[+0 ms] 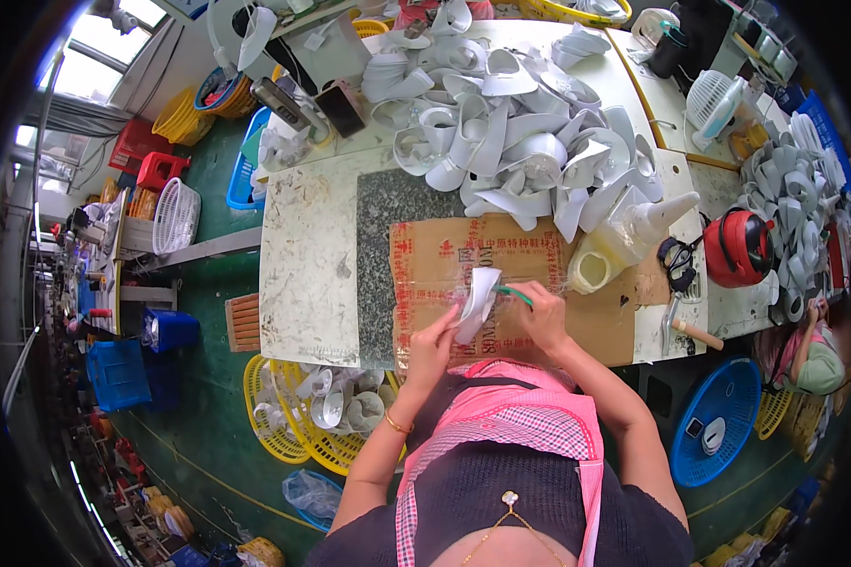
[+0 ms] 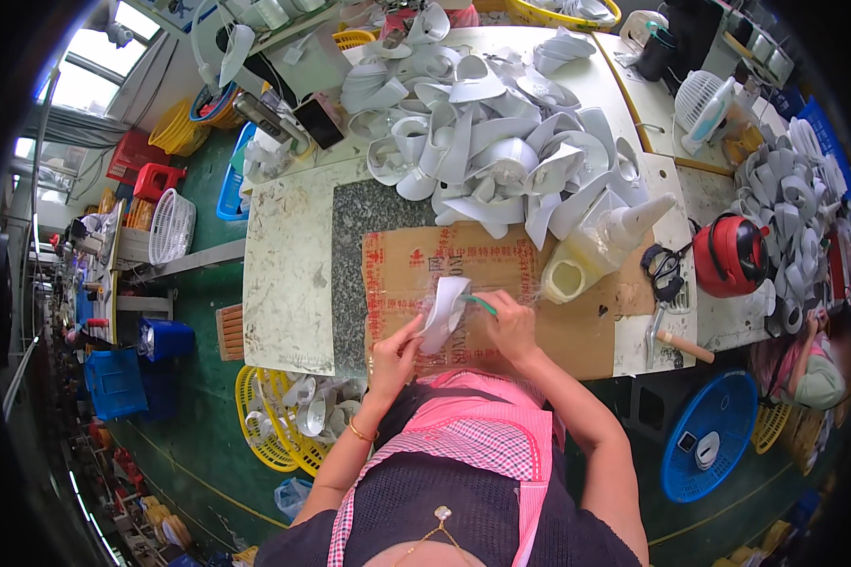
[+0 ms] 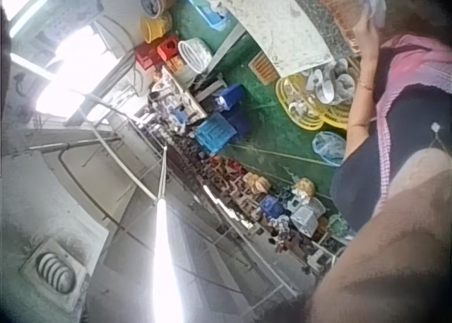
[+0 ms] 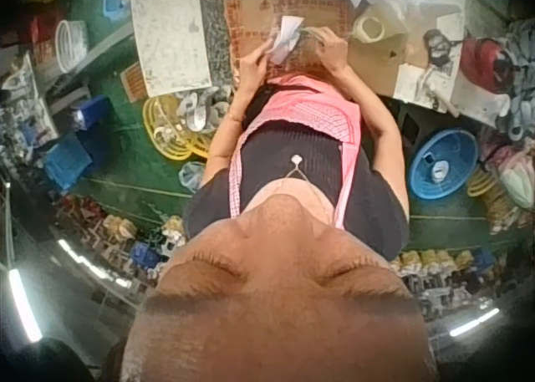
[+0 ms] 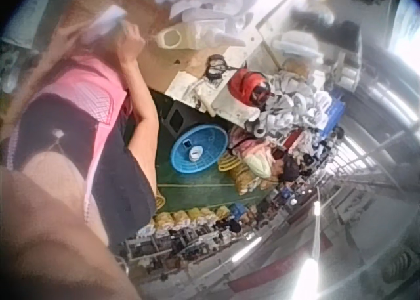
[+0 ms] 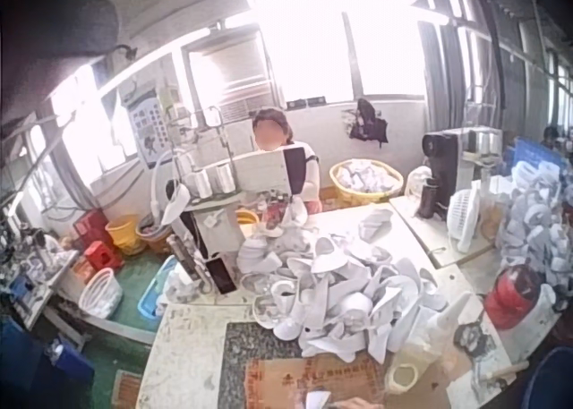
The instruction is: The person applies glue to white shoe components using a brush at a workshop table.
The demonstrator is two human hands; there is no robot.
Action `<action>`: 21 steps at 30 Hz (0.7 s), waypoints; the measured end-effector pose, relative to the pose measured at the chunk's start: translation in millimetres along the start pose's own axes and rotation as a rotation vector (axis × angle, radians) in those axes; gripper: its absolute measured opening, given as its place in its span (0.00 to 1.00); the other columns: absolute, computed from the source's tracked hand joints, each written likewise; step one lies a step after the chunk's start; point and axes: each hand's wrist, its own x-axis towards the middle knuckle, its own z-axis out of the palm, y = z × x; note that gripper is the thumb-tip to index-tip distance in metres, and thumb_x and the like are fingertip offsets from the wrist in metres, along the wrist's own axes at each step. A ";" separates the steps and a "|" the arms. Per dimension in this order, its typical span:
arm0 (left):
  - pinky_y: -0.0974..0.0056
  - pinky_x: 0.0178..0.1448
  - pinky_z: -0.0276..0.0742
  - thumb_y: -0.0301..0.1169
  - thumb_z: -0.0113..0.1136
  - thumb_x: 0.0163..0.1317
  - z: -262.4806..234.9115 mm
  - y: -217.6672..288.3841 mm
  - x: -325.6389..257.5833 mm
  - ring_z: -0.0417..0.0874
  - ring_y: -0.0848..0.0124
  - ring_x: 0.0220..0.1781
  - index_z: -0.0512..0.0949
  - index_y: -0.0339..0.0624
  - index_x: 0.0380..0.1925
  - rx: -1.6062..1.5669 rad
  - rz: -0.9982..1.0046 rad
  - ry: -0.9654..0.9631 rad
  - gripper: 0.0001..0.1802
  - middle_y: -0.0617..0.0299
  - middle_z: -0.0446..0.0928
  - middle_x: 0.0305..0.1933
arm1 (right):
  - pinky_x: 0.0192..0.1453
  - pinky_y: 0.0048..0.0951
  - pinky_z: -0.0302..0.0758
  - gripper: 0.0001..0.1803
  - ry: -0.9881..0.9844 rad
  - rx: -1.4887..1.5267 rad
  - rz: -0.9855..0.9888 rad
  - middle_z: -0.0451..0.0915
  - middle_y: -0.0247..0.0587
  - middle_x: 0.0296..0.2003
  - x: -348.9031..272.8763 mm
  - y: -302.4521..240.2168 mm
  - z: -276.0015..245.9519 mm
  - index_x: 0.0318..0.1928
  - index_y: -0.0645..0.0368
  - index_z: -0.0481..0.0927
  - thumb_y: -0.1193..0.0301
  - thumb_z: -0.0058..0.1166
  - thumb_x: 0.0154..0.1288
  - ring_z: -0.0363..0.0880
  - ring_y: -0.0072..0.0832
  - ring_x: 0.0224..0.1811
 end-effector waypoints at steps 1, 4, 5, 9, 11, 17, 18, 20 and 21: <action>0.64 0.47 0.83 0.18 0.64 0.62 -1.0 -2.3 -2.6 0.90 0.68 0.42 0.83 0.37 0.56 -0.020 -0.119 -0.017 0.20 0.48 0.87 0.45 | 0.40 0.41 0.82 0.12 -0.029 -0.040 -0.001 0.86 0.41 0.39 -2.0 -0.3 3.3 0.47 0.49 0.86 0.74 0.59 0.63 0.86 0.44 0.38; 0.65 0.43 0.83 0.18 0.63 0.61 14.1 -21.8 -18.8 0.90 0.67 0.37 0.86 0.38 0.50 -0.216 -0.069 0.010 0.17 0.47 0.87 0.40 | 0.41 0.40 0.82 0.12 -0.125 0.061 -0.017 0.86 0.42 0.38 -13.6 -2.3 5.7 0.45 0.50 0.87 0.75 0.58 0.62 0.86 0.44 0.39; 0.65 0.43 0.83 0.18 0.63 0.61 16.4 -24.5 -23.3 0.90 0.67 0.37 0.86 0.38 0.50 -0.216 -0.070 0.014 0.17 0.47 0.87 0.40 | 0.41 0.40 0.82 0.12 -0.161 0.128 -0.009 0.86 0.43 0.38 -14.0 -2.6 4.7 0.45 0.51 0.87 0.75 0.58 0.62 0.86 0.44 0.39; 0.65 0.44 0.85 0.17 0.63 0.60 22.5 -20.3 -26.3 0.90 0.64 0.39 0.87 0.37 0.45 -0.091 -0.077 -0.063 0.14 0.51 0.88 0.40 | 0.43 0.40 0.80 0.09 0.066 0.122 0.133 0.85 0.46 0.39 -11.0 -1.7 0.4 0.43 0.55 0.87 0.76 0.58 0.64 0.85 0.45 0.39; 0.64 0.43 0.85 0.18 0.63 0.61 27.8 -22.8 -23.9 0.90 0.64 0.38 0.87 0.36 0.45 -0.097 0.160 0.074 0.13 0.51 0.88 0.40 | 0.43 0.40 0.79 0.09 -0.044 0.155 0.089 0.85 0.46 0.38 -21.9 -1.8 4.1 0.43 0.55 0.87 0.77 0.57 0.65 0.85 0.44 0.39; 0.62 0.40 0.85 0.18 0.63 0.61 10.6 -14.6 -13.7 0.90 0.63 0.37 0.86 0.36 0.46 0.015 0.093 0.087 0.13 0.51 0.88 0.40 | 0.43 0.38 0.78 0.09 0.177 0.158 0.270 0.84 0.47 0.39 -18.8 -1.6 -50.0 0.45 0.56 0.86 0.76 0.57 0.67 0.85 0.44 0.40; 0.62 0.41 0.85 0.18 0.62 0.62 1.8 -4.9 -8.1 0.90 0.62 0.37 0.86 0.36 0.45 -0.008 0.050 0.140 0.12 0.51 0.88 0.40 | 0.44 0.38 0.78 0.09 0.348 0.130 0.354 0.84 0.47 0.40 -19.3 1.6 -64.9 0.47 0.56 0.86 0.76 0.58 0.68 0.85 0.44 0.41; 0.62 0.43 0.85 0.18 0.62 0.62 -14.9 20.3 5.5 0.90 0.60 0.38 0.86 0.37 0.45 -0.038 0.015 0.184 0.12 0.51 0.87 0.40 | 0.44 0.37 0.78 0.10 0.447 0.018 0.341 0.84 0.46 0.40 -17.2 20.0 -92.5 0.47 0.56 0.86 0.76 0.57 0.68 0.85 0.43 0.41; 0.61 0.43 0.85 0.19 0.62 0.62 -22.5 33.4 12.5 0.89 0.60 0.38 0.86 0.37 0.44 0.060 0.165 0.229 0.12 0.51 0.87 0.39 | 0.44 0.35 0.78 0.10 0.536 -0.080 0.323 0.84 0.45 0.40 -16.1 26.6 -102.6 0.48 0.56 0.86 0.77 0.57 0.69 0.85 0.41 0.42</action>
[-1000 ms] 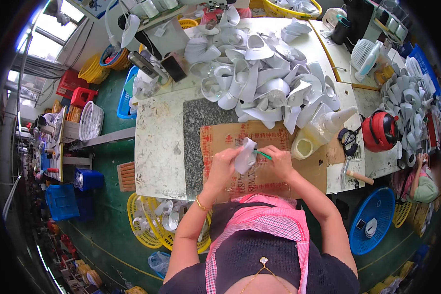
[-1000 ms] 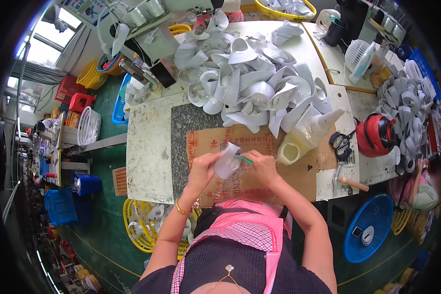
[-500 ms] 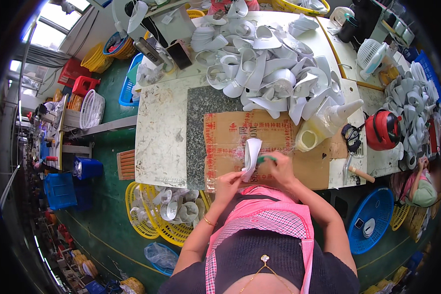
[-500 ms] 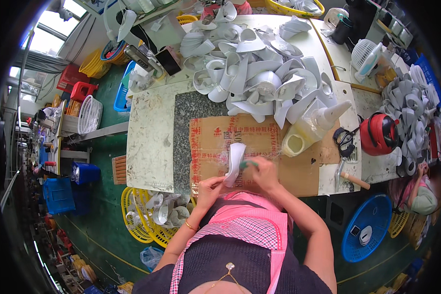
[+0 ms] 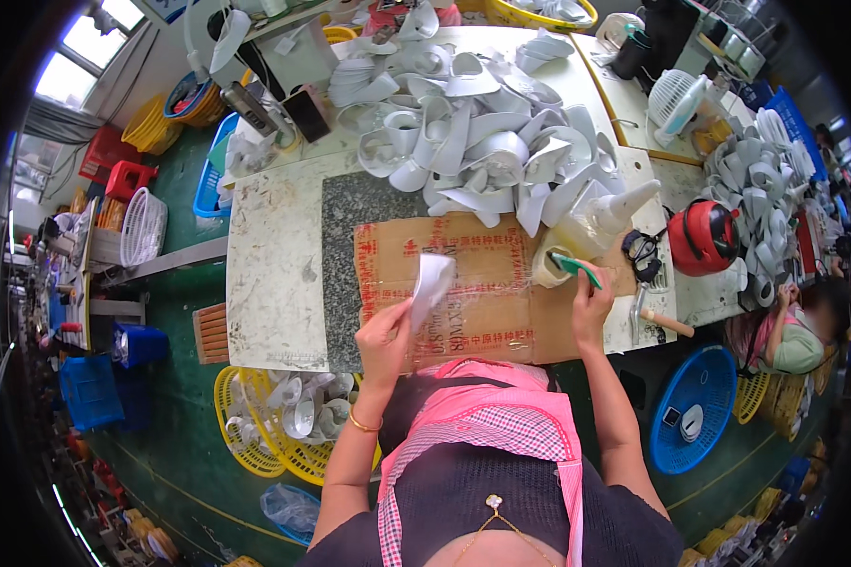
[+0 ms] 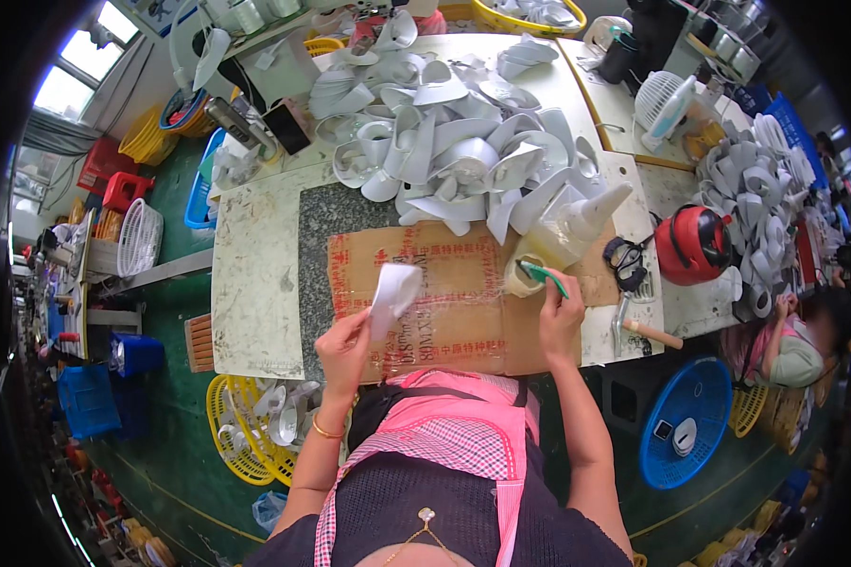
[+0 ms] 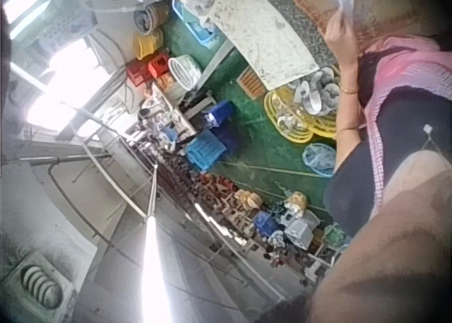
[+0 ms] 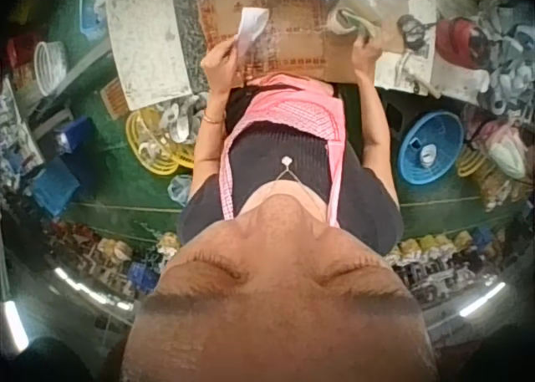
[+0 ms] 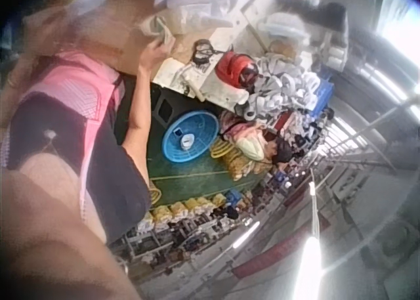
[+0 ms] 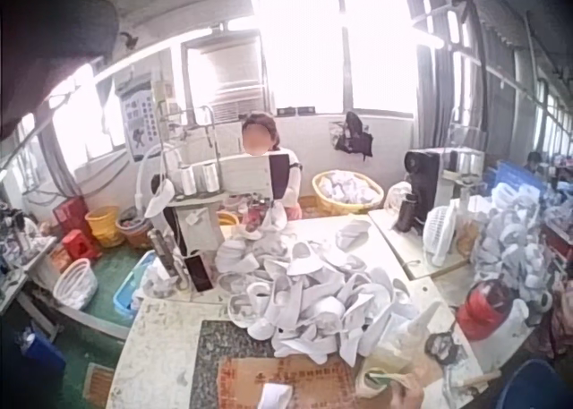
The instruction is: The person applies glue to white shoe components using a brush at a workshop table.
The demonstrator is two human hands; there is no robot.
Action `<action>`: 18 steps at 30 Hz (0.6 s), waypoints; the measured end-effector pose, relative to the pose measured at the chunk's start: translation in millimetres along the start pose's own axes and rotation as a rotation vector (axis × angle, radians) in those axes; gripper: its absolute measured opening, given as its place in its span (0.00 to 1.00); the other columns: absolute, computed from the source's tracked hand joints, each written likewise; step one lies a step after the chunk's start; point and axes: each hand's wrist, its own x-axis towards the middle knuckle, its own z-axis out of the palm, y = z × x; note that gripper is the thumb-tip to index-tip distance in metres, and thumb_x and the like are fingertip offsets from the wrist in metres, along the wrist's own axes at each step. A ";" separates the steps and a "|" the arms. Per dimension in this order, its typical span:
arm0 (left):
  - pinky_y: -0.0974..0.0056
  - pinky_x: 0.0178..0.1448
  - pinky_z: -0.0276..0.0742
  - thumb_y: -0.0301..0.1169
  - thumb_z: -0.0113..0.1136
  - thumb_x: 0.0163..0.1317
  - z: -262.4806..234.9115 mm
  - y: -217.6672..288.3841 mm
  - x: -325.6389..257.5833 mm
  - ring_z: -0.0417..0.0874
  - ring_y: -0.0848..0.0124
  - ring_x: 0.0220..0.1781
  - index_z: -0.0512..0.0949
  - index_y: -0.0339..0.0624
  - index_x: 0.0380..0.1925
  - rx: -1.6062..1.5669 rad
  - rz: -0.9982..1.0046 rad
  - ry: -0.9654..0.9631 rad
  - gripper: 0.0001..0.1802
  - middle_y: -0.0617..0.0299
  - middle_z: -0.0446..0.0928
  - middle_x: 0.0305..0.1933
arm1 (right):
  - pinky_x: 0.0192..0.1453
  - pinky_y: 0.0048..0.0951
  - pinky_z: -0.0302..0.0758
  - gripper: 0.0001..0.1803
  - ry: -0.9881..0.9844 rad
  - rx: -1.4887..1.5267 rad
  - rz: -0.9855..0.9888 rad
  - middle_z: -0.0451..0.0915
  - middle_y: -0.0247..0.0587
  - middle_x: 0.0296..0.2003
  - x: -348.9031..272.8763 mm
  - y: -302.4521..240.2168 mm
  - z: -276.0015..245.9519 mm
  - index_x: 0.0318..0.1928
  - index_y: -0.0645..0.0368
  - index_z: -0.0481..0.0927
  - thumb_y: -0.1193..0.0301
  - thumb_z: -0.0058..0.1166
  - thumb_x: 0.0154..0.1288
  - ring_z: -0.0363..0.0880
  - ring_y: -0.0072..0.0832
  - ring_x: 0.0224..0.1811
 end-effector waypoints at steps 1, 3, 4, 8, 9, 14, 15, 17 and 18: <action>0.61 0.44 0.84 0.19 0.62 0.61 -1.6 5.3 6.2 0.89 0.59 0.38 0.86 0.38 0.43 0.086 0.157 0.048 0.12 0.52 0.87 0.39 | 0.44 0.35 0.78 0.10 0.006 -0.006 -0.002 0.84 0.45 0.40 4.2 2.9 -2.9 0.48 0.56 0.86 0.77 0.57 0.69 0.85 0.41 0.42; 0.60 0.44 0.84 0.20 0.61 0.60 12.2 3.0 7.9 0.88 0.59 0.39 0.86 0.39 0.43 0.159 0.270 -0.045 0.12 0.53 0.87 0.40 | 0.43 0.32 0.76 0.09 -0.078 -0.197 -0.239 0.84 0.44 0.40 9.5 9.3 -4.9 0.48 0.56 0.86 0.77 0.55 0.72 0.84 0.37 0.39; 0.59 0.43 0.84 0.21 0.61 0.59 20.3 -0.1 6.9 0.88 0.59 0.41 0.85 0.40 0.43 0.243 0.376 -0.135 0.13 0.54 0.87 0.41 | 0.43 0.32 0.76 0.09 -0.081 -0.196 -0.244 0.84 0.44 0.40 8.7 12.7 -4.9 0.48 0.56 0.86 0.77 0.55 0.72 0.84 0.37 0.39; 0.58 0.40 0.83 0.26 0.60 0.57 76.6 -35.9 -16.8 0.86 0.60 0.38 0.83 0.44 0.37 0.374 0.347 -0.341 0.09 0.58 0.84 0.33 | 0.39 0.31 0.74 0.08 -0.022 -0.053 -0.096 0.84 0.44 0.35 -2.7 18.3 -3.1 0.46 0.60 0.85 0.74 0.56 0.73 0.82 0.34 0.33; 0.59 0.40 0.83 0.26 0.59 0.56 85.1 -36.7 -17.8 0.85 0.61 0.39 0.82 0.44 0.35 0.397 0.388 -0.400 0.07 0.59 0.82 0.33 | 0.36 0.31 0.73 0.09 -0.049 -0.164 0.130 0.83 0.44 0.32 -4.9 34.3 -5.7 0.45 0.63 0.85 0.72 0.56 0.73 0.80 0.32 0.31; 0.61 0.37 0.84 0.27 0.59 0.53 109.1 -37.7 -21.5 0.84 0.64 0.38 0.83 0.42 0.30 0.510 0.458 -0.493 0.06 0.59 0.83 0.32 | 0.30 0.31 0.71 0.13 -0.124 0.155 0.148 0.84 0.44 0.29 -27.6 4.2 31.2 0.43 0.67 0.85 0.68 0.57 0.74 0.77 0.23 0.28; 0.62 0.37 0.84 0.27 0.60 0.53 111.5 -40.6 -23.9 0.85 0.64 0.38 0.84 0.42 0.29 0.534 0.471 -0.497 0.05 0.59 0.83 0.32 | 0.30 0.29 0.70 0.11 -0.209 0.154 0.033 0.84 0.40 0.31 -30.6 -26.8 42.6 0.44 0.64 0.86 0.69 0.58 0.73 0.76 0.22 0.27; 0.63 0.37 0.84 0.27 0.60 0.53 117.4 -43.3 -25.7 0.85 0.64 0.38 0.84 0.42 0.27 0.558 0.487 -0.494 0.05 0.58 0.83 0.32 | 0.32 0.31 0.73 0.09 -0.319 0.127 -0.239 0.86 0.38 0.36 -27.8 -56.5 68.1 0.47 0.58 0.87 0.71 0.60 0.70 0.79 0.27 0.28; 0.63 0.37 0.84 0.27 0.60 0.53 120.2 -43.1 -26.9 0.85 0.64 0.38 0.84 0.41 0.28 0.568 0.489 -0.502 0.05 0.58 0.84 0.31 | 0.33 0.34 0.76 0.11 -0.347 0.100 -0.395 0.87 0.39 0.39 -24.3 -55.3 82.5 0.49 0.55 0.87 0.73 0.60 0.68 0.84 0.32 0.30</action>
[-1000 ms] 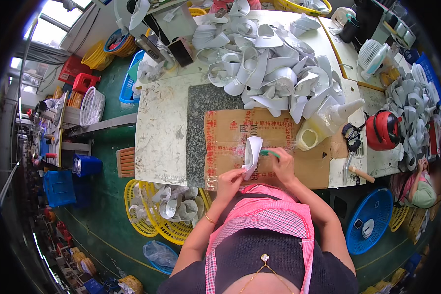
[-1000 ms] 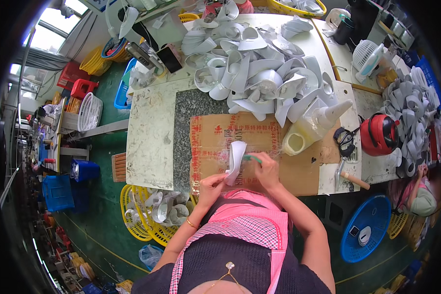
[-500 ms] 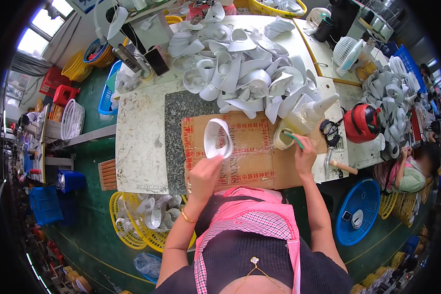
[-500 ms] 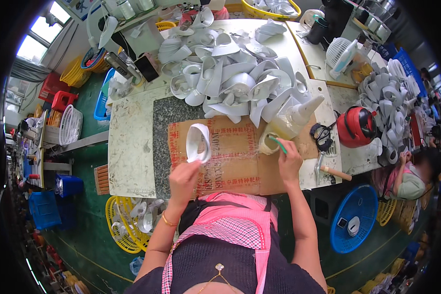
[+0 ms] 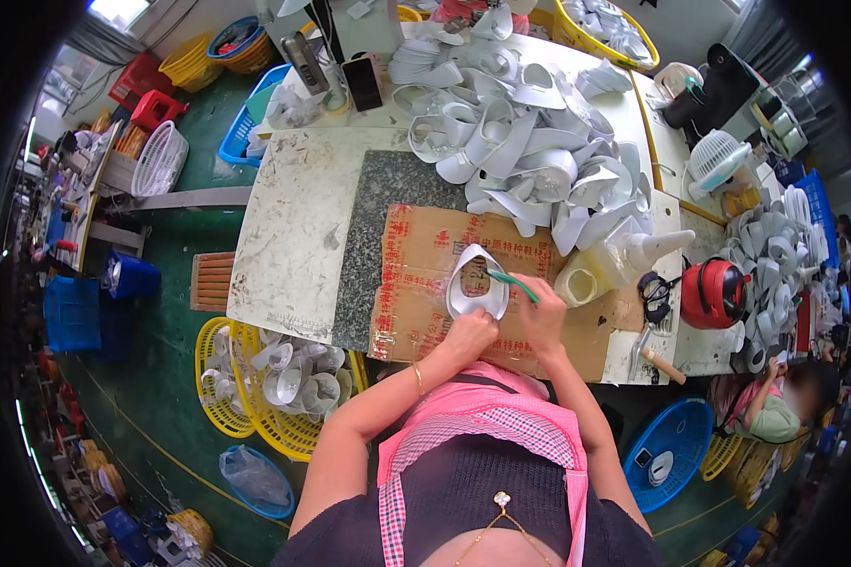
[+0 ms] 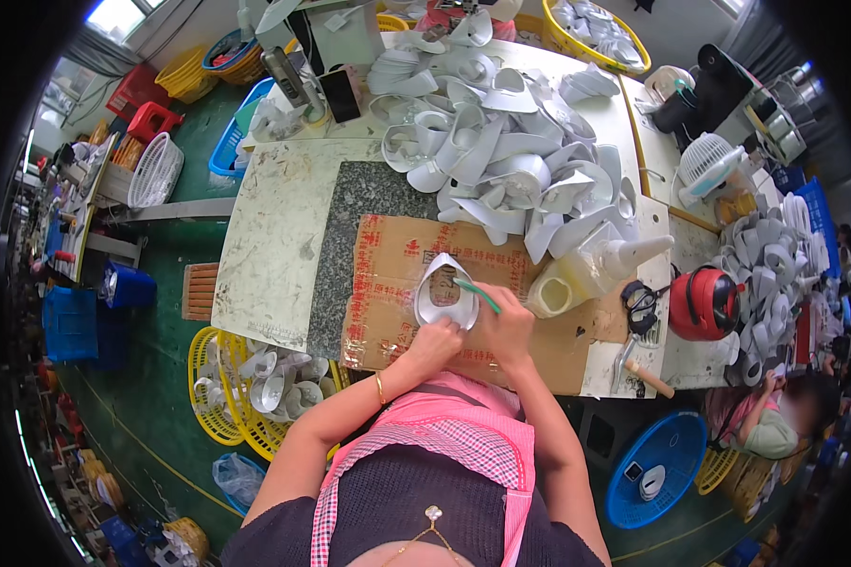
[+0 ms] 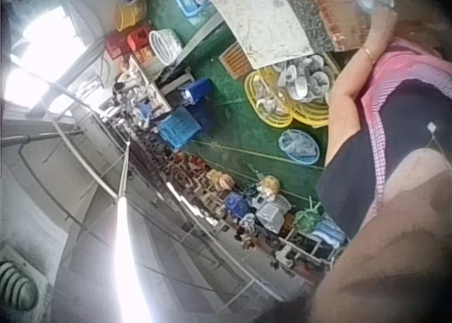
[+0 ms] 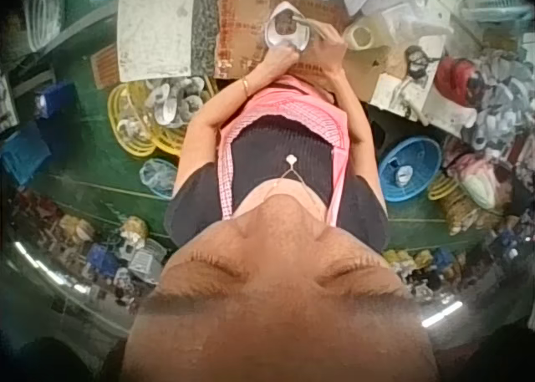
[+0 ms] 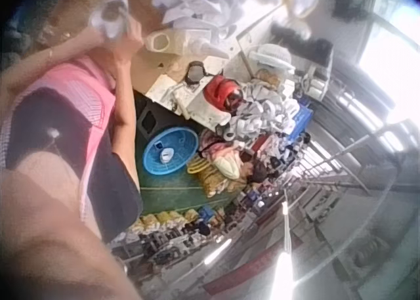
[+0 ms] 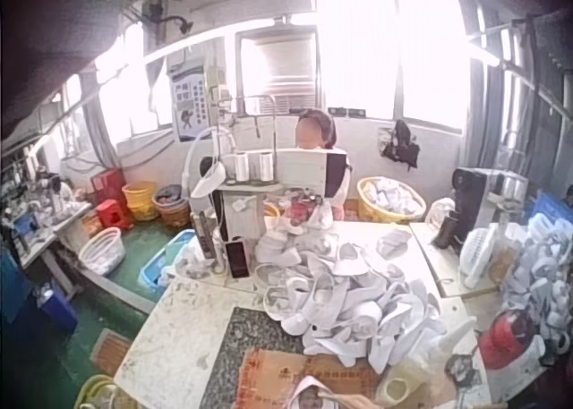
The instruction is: The person applies glue to white shoe components using a brush at a workshop table.
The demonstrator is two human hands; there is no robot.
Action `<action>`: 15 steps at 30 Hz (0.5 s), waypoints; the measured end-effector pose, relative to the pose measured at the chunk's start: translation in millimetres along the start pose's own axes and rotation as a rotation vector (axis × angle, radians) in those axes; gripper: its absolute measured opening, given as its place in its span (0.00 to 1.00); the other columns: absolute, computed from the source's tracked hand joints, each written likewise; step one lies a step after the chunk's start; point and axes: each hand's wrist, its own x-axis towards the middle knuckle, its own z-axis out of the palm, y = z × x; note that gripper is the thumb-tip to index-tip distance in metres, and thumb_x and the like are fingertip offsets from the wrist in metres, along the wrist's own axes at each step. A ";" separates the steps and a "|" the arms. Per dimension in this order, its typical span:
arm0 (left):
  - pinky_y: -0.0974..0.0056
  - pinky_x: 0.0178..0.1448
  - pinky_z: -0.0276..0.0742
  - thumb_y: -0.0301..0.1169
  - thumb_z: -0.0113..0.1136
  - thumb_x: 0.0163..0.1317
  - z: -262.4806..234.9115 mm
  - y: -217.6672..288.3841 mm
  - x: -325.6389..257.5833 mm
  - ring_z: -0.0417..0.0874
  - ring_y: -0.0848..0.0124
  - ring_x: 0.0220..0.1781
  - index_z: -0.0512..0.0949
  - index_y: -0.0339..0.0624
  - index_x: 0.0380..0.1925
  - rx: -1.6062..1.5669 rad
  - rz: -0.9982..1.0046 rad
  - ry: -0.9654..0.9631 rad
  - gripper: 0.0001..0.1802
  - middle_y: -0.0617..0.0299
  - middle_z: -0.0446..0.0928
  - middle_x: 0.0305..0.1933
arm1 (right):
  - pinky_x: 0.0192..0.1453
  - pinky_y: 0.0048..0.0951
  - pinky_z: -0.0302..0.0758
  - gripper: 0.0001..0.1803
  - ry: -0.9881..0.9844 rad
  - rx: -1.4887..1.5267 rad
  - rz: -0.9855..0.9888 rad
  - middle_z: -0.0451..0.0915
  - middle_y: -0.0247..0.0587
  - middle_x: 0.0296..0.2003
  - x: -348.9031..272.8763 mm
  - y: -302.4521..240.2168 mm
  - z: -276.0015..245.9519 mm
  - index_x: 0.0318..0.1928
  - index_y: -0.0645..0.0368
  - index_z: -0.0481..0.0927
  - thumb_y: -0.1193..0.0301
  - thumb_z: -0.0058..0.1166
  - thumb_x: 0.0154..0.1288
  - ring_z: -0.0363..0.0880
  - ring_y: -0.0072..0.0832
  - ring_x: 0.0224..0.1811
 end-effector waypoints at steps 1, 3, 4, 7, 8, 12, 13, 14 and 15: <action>0.63 0.37 0.85 0.27 0.60 0.53 2.0 0.4 -0.5 0.86 0.64 0.39 0.85 0.40 0.28 0.008 -0.001 -0.012 0.06 0.58 0.84 0.31 | 0.33 0.34 0.76 0.11 -0.005 0.002 -0.007 0.87 0.39 0.39 9.3 1.8 7.8 0.49 0.55 0.87 0.73 0.60 0.68 0.84 0.32 0.30; 0.63 0.36 0.84 0.28 0.60 0.53 6.2 -0.3 -0.2 0.85 0.64 0.38 0.83 0.41 0.29 0.013 0.009 0.002 0.05 0.58 0.82 0.30 | 0.37 0.39 0.80 0.15 -0.125 -0.105 -0.136 0.87 0.40 0.42 23.1 4.2 18.0 0.49 0.51 0.87 0.76 0.60 0.62 0.86 0.41 0.36; 0.62 0.35 0.84 0.28 0.60 0.53 8.3 -1.3 -2.2 0.84 0.64 0.37 0.82 0.41 0.29 0.017 0.017 0.009 0.05 0.59 0.81 0.29 | 0.37 0.39 0.80 0.15 -0.135 -0.101 -0.145 0.87 0.40 0.42 21.0 10.7 21.2 0.49 0.51 0.87 0.76 0.60 0.62 0.86 0.41 0.36; 0.62 0.36 0.84 0.28 0.60 0.53 12.4 -2.8 -3.9 0.84 0.65 0.36 0.82 0.41 0.26 -0.004 0.003 0.033 0.04 0.59 0.81 0.29 | 0.37 0.40 0.81 0.18 -0.334 -0.368 -0.101 0.87 0.37 0.43 3.4 26.0 17.1 0.50 0.49 0.86 0.77 0.58 0.59 0.87 0.42 0.37; 0.62 0.36 0.84 0.28 0.60 0.53 11.3 -2.6 -3.8 0.84 0.65 0.36 0.82 0.41 0.26 -0.007 -0.008 0.037 0.04 0.59 0.81 0.29 | 0.37 0.40 0.81 0.18 -0.364 -0.373 -0.042 0.86 0.37 0.43 -6.1 20.7 11.4 0.50 0.48 0.86 0.77 0.58 0.60 0.87 0.42 0.37; 0.62 0.35 0.83 0.28 0.60 0.52 9.4 -1.5 -6.8 0.84 0.65 0.36 0.82 0.42 0.24 -0.001 -0.029 0.069 0.03 0.60 0.81 0.28 | 0.36 0.41 0.80 0.17 -0.269 -0.214 -0.068 0.85 0.38 0.42 -0.3 5.9 3.9 0.50 0.48 0.85 0.75 0.58 0.61 0.86 0.42 0.36; 0.62 0.34 0.83 0.28 0.60 0.51 8.3 -1.6 -7.3 0.84 0.65 0.36 0.82 0.42 0.24 -0.007 -0.016 0.070 0.03 0.60 0.81 0.28 | 0.36 0.41 0.80 0.17 -0.268 -0.213 -0.063 0.85 0.38 0.42 4.6 4.9 7.9 0.50 0.48 0.85 0.75 0.58 0.61 0.86 0.42 0.36; 0.62 0.34 0.83 0.28 0.60 0.51 7.3 -1.8 -6.2 0.84 0.65 0.36 0.82 0.42 0.24 -0.010 -0.008 0.065 0.03 0.60 0.81 0.28 | 0.35 0.42 0.80 0.17 -0.209 -0.209 -0.094 0.85 0.37 0.40 11.7 6.3 13.0 0.49 0.47 0.85 0.75 0.58 0.60 0.85 0.43 0.34; 0.62 0.34 0.83 0.28 0.60 0.51 6.1 -2.0 -5.5 0.84 0.65 0.35 0.82 0.42 0.24 -0.013 0.003 0.068 0.03 0.60 0.80 0.28 | 0.34 0.42 0.79 0.17 -0.150 -0.204 -0.125 0.84 0.37 0.38 13.5 7.2 15.7 0.48 0.46 0.86 0.75 0.57 0.59 0.85 0.43 0.32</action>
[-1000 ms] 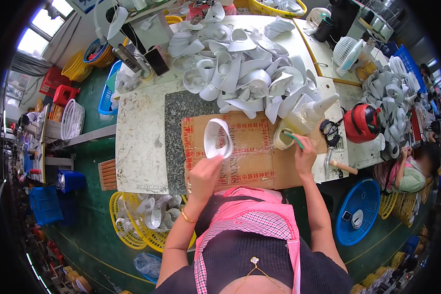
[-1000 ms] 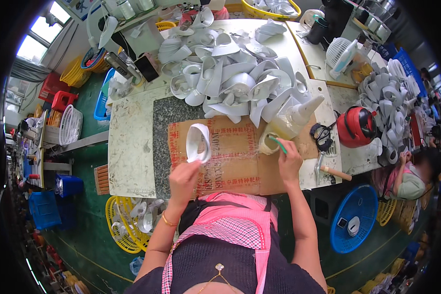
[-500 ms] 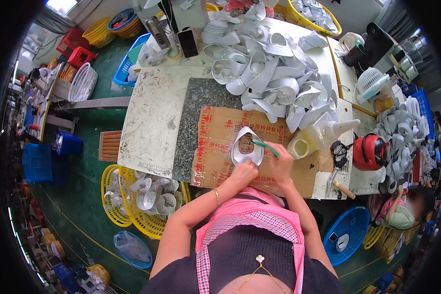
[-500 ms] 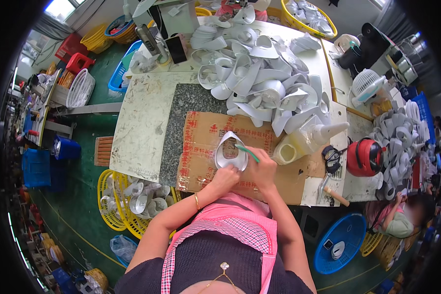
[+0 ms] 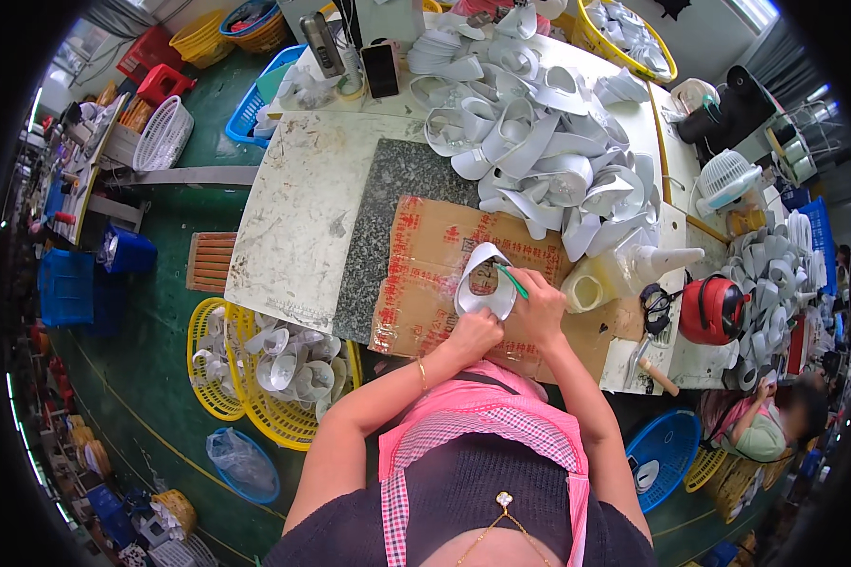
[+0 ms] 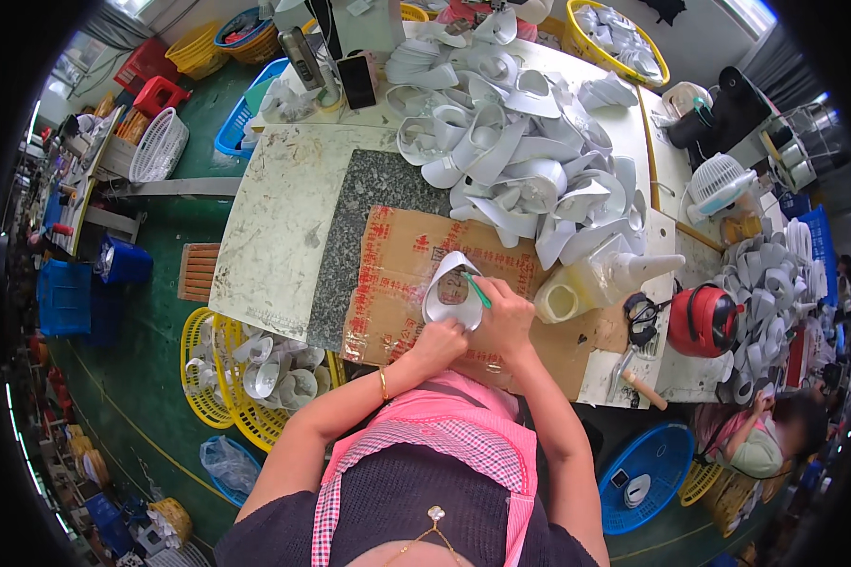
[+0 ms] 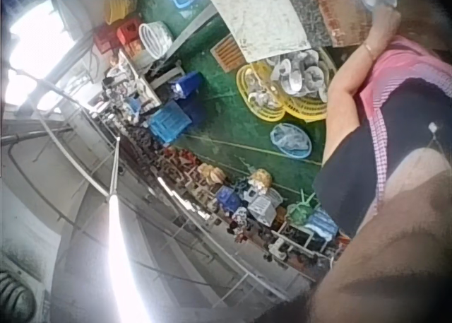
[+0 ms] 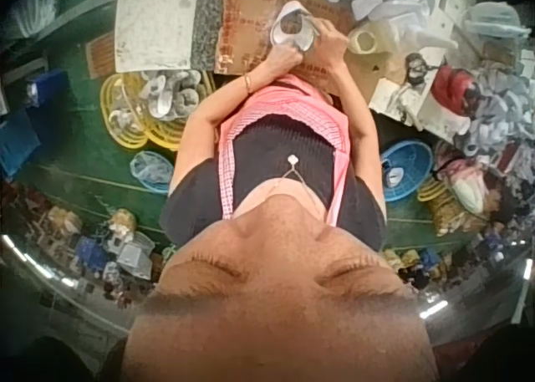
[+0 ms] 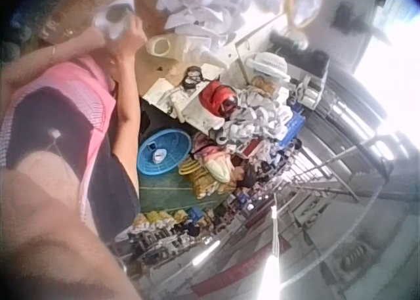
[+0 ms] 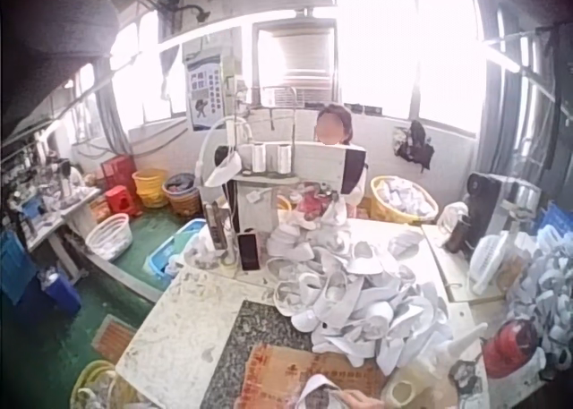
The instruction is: The person applies glue to white shoe components using a brush at a workshop table.
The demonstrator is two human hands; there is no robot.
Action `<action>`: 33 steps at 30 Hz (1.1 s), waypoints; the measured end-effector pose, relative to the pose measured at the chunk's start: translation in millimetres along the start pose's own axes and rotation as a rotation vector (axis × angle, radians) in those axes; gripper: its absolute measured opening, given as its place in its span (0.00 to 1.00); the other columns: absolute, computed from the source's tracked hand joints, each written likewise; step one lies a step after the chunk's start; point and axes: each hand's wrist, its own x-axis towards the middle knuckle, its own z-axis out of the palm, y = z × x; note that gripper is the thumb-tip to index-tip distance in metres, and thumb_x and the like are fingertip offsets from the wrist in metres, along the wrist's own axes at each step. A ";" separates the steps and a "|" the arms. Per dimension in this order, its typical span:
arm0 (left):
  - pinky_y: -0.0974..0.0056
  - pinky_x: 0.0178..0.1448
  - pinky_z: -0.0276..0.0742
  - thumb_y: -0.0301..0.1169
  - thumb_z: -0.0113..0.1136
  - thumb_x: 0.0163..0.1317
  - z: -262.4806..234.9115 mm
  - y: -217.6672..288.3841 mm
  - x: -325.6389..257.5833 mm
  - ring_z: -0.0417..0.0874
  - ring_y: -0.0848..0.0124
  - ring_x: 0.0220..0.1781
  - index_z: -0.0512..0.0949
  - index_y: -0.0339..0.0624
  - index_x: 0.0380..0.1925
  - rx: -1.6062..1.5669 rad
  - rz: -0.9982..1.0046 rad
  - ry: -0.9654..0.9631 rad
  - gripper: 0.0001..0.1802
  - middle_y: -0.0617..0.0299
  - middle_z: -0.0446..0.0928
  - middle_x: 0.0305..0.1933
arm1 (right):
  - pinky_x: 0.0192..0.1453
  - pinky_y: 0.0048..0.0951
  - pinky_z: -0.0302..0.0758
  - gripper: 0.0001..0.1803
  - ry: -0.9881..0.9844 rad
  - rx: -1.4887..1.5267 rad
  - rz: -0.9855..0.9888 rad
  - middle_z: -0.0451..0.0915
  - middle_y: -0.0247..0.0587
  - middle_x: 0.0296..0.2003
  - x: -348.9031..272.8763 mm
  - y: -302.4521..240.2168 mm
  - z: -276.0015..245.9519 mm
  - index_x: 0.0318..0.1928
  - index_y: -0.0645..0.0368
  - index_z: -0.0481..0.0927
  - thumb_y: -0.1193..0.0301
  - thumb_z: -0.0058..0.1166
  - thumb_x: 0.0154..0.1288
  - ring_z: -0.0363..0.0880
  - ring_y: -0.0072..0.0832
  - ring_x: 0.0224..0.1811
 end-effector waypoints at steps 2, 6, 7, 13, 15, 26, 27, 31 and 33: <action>0.62 0.34 0.82 0.28 0.60 0.51 -0.6 -3.4 0.7 0.84 0.65 0.35 0.82 0.42 0.24 0.001 0.008 0.004 0.03 0.60 0.80 0.28 | 0.34 0.42 0.79 0.17 -0.058 -0.039 0.061 0.84 0.38 0.39 -19.3 5.6 8.8 0.49 0.47 0.85 0.75 0.58 0.59 0.85 0.43 0.33; 0.62 0.34 0.82 0.27 0.60 0.50 -1.2 -6.2 -3.8 0.84 0.65 0.34 0.81 0.41 0.24 -0.033 0.011 0.032 0.03 0.60 0.80 0.28 | 0.36 0.41 0.80 0.12 -0.122 0.061 0.145 0.85 0.41 0.40 -48.2 -1.2 5.4 0.47 0.51 0.86 0.74 0.59 0.63 0.85 0.44 0.34; 0.62 0.34 0.82 0.27 0.60 0.50 -2.3 -6.6 -4.7 0.84 0.65 0.34 0.81 0.41 0.24 -0.034 0.020 0.027 0.03 0.60 0.80 0.28 | 0.37 0.41 0.80 0.10 -0.075 0.156 0.182 0.85 0.42 0.38 -46.1 -8.1 1.3 0.45 0.52 0.86 0.73 0.59 0.65 0.85 0.44 0.34; 0.62 0.35 0.82 0.28 0.60 0.48 -8.3 -5.6 -1.9 0.84 0.65 0.34 0.82 0.41 0.25 0.007 0.069 -0.036 0.04 0.60 0.80 0.29 | 0.37 0.41 0.80 0.07 -0.110 0.264 0.165 0.86 0.45 0.38 -27.9 -7.2 13.3 0.43 0.54 0.86 0.70 0.59 0.67 0.86 0.45 0.35; 0.62 0.36 0.82 0.28 0.60 0.48 -6.2 -7.1 -0.6 0.84 0.65 0.34 0.82 0.42 0.25 -0.020 0.074 -0.009 0.04 0.60 0.80 0.29 | 0.37 0.41 0.80 0.07 -0.105 0.094 0.211 0.86 0.45 0.38 -32.4 6.4 6.4 0.43 0.55 0.86 0.70 0.58 0.68 0.85 0.46 0.35; 0.61 0.36 0.82 0.23 0.61 0.52 -25.6 -21.2 -9.0 0.86 0.62 0.33 0.80 0.41 0.23 -0.368 -0.140 0.084 0.02 0.57 0.82 0.27 | 0.37 0.37 0.79 0.09 -0.093 0.005 0.119 0.85 0.42 0.36 -19.9 -5.1 -12.5 0.46 0.53 0.87 0.71 0.61 0.67 0.85 0.40 0.33; 0.61 0.36 0.82 0.23 0.61 0.52 -27.3 -24.3 -12.0 0.86 0.62 0.33 0.80 0.41 0.23 -0.352 -0.180 0.094 0.02 0.57 0.82 0.27 | 0.37 0.36 0.79 0.09 0.013 -0.024 0.117 0.86 0.42 0.35 -16.3 2.2 -17.9 0.47 0.54 0.87 0.70 0.61 0.68 0.86 0.37 0.32; 0.69 0.40 0.81 0.16 0.66 0.55 -80.9 -35.2 -31.5 0.87 0.73 0.35 0.77 0.36 0.21 -1.017 -0.818 0.493 0.08 0.53 0.88 0.34 | 0.42 0.24 0.73 0.13 0.362 0.318 0.394 0.84 0.33 0.37 -21.9 19.9 -46.2 0.48 0.65 0.85 0.68 0.54 0.77 0.76 0.18 0.36; 0.67 0.44 0.83 0.21 0.71 0.60 -112.0 -49.5 -53.4 0.85 0.76 0.38 0.76 0.37 0.23 -0.983 -0.948 0.772 0.11 0.58 0.87 0.34 | 0.55 0.27 0.73 0.12 0.340 0.296 0.490 0.84 0.38 0.44 -36.0 38.0 -53.3 0.51 0.67 0.83 0.73 0.51 0.79 0.78 0.22 0.47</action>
